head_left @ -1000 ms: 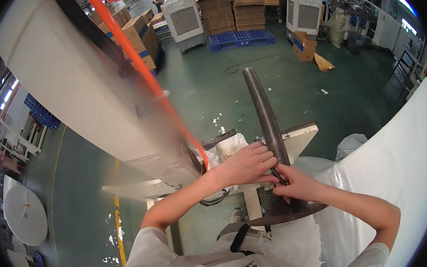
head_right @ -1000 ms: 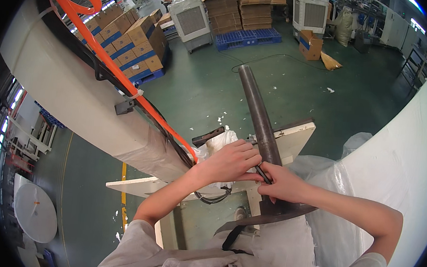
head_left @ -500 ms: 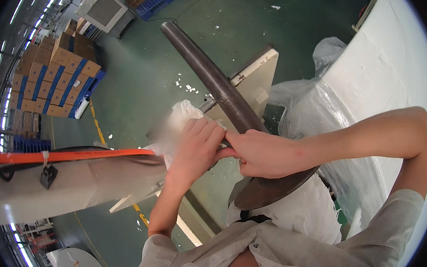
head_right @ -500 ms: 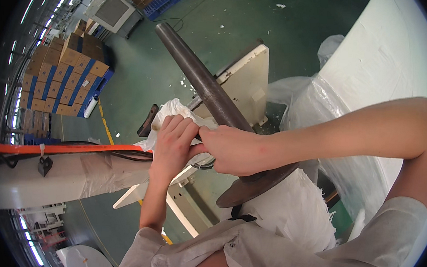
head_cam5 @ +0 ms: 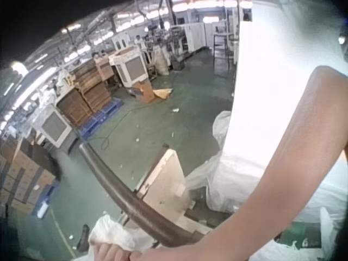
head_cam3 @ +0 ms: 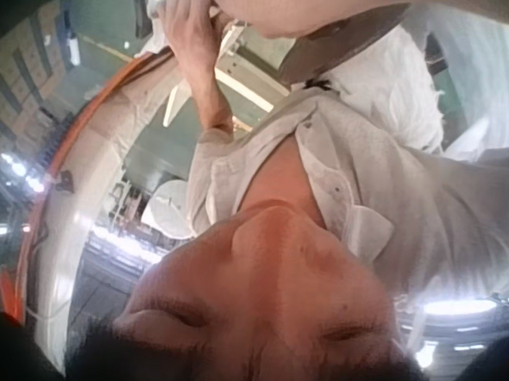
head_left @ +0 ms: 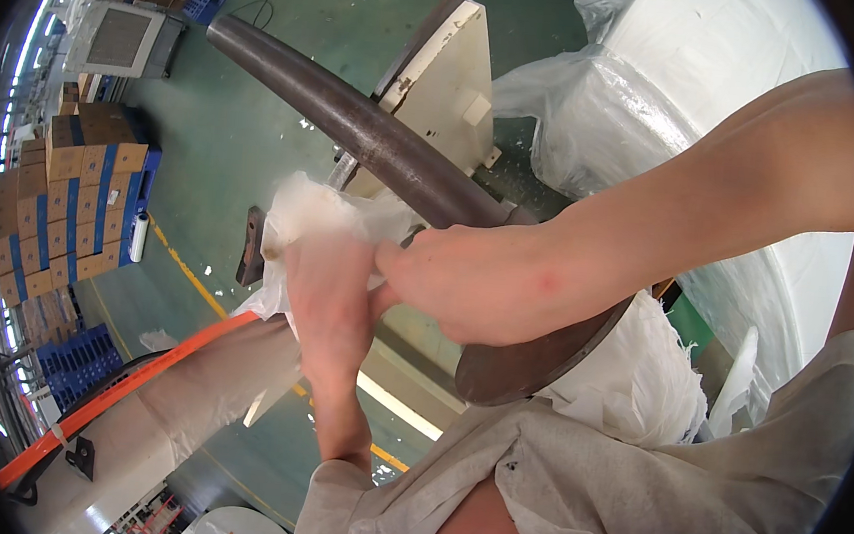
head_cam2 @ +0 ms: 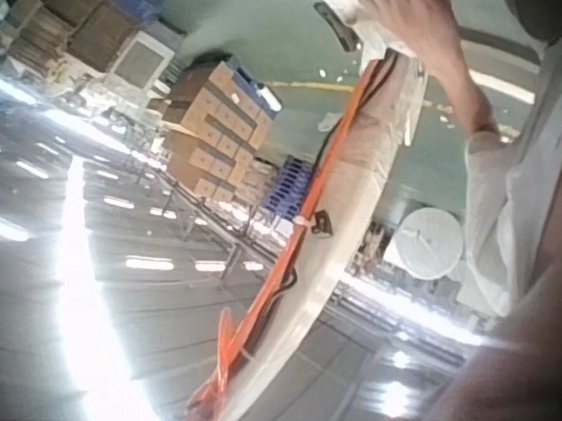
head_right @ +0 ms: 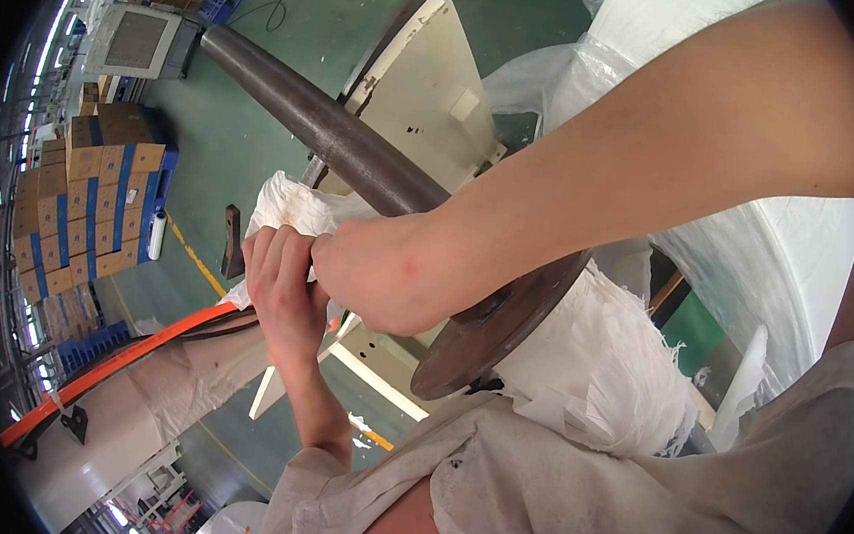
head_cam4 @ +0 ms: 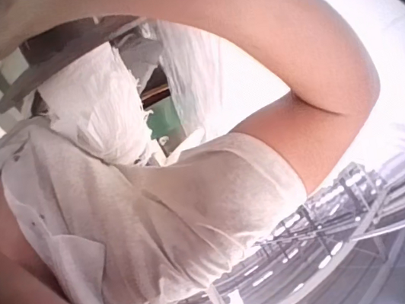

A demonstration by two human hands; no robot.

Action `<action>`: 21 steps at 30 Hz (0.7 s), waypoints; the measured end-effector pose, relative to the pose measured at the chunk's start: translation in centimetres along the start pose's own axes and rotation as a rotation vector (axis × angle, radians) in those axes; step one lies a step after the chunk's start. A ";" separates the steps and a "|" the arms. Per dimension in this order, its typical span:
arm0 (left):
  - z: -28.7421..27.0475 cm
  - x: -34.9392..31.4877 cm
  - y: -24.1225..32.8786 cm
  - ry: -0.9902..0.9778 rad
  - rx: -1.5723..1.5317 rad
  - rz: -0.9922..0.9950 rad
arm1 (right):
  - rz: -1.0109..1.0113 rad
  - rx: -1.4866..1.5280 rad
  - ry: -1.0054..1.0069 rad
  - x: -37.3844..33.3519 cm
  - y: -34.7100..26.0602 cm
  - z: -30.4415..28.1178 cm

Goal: The person is adjusting components on a large industrial spindle by using a small hex wrench to turn bolts, moving between different parts of the machine frame.

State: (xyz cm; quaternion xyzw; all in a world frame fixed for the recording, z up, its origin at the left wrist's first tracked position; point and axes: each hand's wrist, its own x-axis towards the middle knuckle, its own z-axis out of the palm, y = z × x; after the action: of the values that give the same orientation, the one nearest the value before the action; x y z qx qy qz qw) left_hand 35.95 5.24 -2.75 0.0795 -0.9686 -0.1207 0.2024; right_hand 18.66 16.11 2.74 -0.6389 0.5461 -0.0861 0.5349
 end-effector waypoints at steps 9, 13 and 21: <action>-0.9 0.2 -0.5 -0.059 -0.019 0.053 | -0.014 0.150 0.063 0.1 0.3 0.2; -0.4 1.0 -0.6 0.069 -0.096 0.123 | 0.140 0.170 0.076 -1.0 -1.3 -0.7; 1.2 -2.1 1.0 0.406 0.114 0.165 | 0.276 0.287 0.298 -0.9 -0.4 1.5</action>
State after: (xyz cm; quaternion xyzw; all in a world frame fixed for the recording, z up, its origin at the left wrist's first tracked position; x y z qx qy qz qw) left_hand 37.25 6.81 -4.30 0.0338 -0.9164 -0.0305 0.3978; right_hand 19.55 17.66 2.85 -0.4558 0.6833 -0.1823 0.5405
